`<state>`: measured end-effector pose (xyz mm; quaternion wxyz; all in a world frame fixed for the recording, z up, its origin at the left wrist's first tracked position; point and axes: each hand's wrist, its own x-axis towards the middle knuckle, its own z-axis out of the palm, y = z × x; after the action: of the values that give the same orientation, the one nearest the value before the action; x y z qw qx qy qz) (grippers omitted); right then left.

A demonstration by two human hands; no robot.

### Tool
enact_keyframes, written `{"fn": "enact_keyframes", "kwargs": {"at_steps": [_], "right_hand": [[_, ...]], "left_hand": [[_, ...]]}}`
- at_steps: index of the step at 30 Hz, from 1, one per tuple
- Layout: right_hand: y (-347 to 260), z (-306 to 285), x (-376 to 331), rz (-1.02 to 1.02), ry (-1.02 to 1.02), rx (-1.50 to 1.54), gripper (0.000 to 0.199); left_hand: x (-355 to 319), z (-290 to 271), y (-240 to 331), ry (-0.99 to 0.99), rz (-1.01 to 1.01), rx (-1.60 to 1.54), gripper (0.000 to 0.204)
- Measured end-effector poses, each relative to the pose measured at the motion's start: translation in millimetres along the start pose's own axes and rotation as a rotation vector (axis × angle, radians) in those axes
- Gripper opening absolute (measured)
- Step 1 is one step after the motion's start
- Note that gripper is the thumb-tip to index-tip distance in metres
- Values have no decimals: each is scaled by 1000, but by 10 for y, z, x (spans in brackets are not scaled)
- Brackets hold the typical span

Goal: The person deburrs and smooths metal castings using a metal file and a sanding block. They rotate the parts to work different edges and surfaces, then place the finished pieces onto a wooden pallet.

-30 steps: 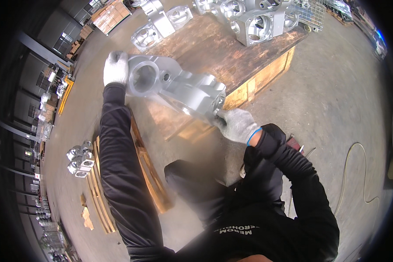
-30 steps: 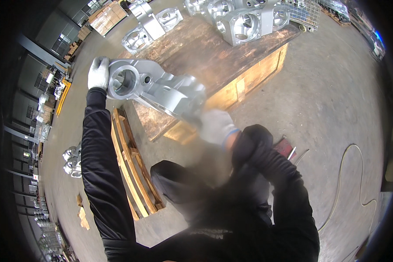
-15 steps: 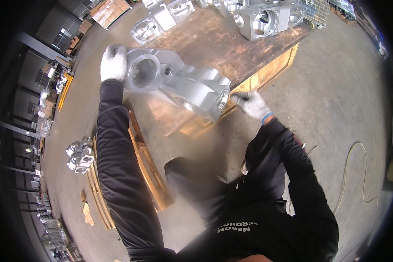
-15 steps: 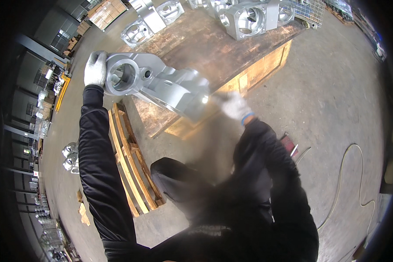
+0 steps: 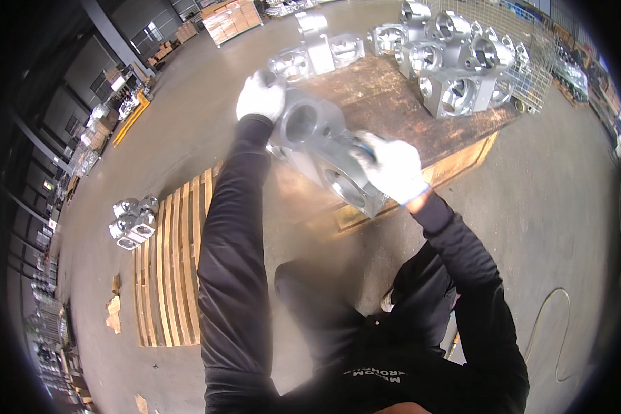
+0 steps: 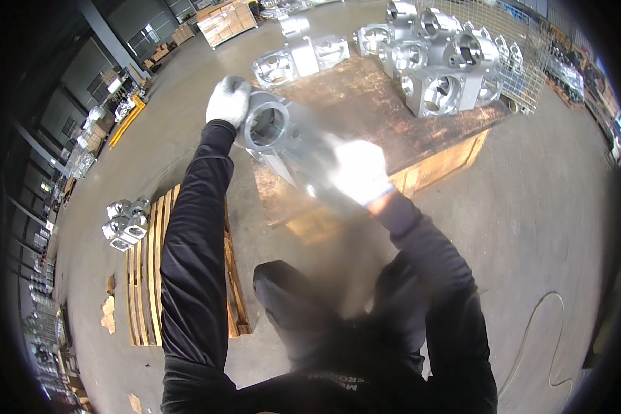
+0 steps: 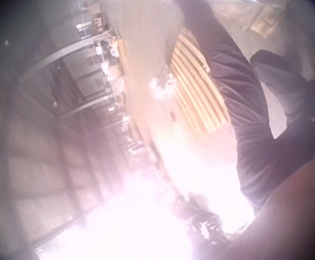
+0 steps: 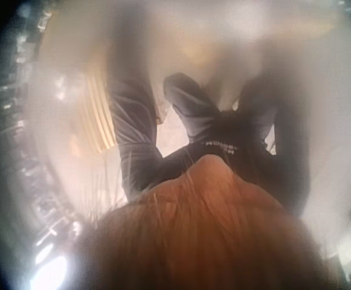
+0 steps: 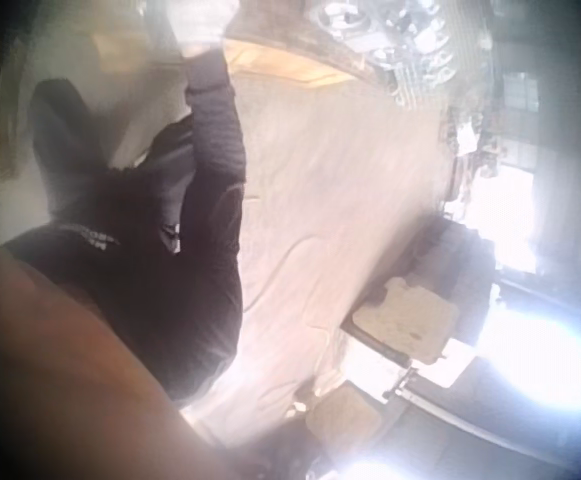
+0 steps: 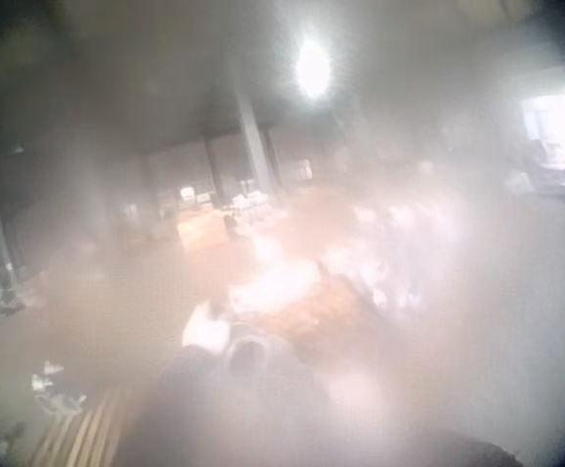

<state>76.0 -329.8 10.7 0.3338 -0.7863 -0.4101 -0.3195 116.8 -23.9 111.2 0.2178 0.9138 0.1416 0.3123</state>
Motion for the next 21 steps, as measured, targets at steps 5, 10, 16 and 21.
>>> {"fn": "enact_keyframes", "kwargs": {"at_steps": [5,10,16,21], "right_hand": [[111,510,627,-113,-58,-175,26],[137,724,589,-28,-114,-318,28],[-492,797,379,-13,-243,-306,26],[-811,592,684,-44,-245,-139,24]], "left_hand": [[-47,39,11,134,67,-33,46],[-98,-10,76,120,22,-36,52],[-160,-64,157,66,-8,-1,51],[-163,-65,173,77,-49,13,56]]}}
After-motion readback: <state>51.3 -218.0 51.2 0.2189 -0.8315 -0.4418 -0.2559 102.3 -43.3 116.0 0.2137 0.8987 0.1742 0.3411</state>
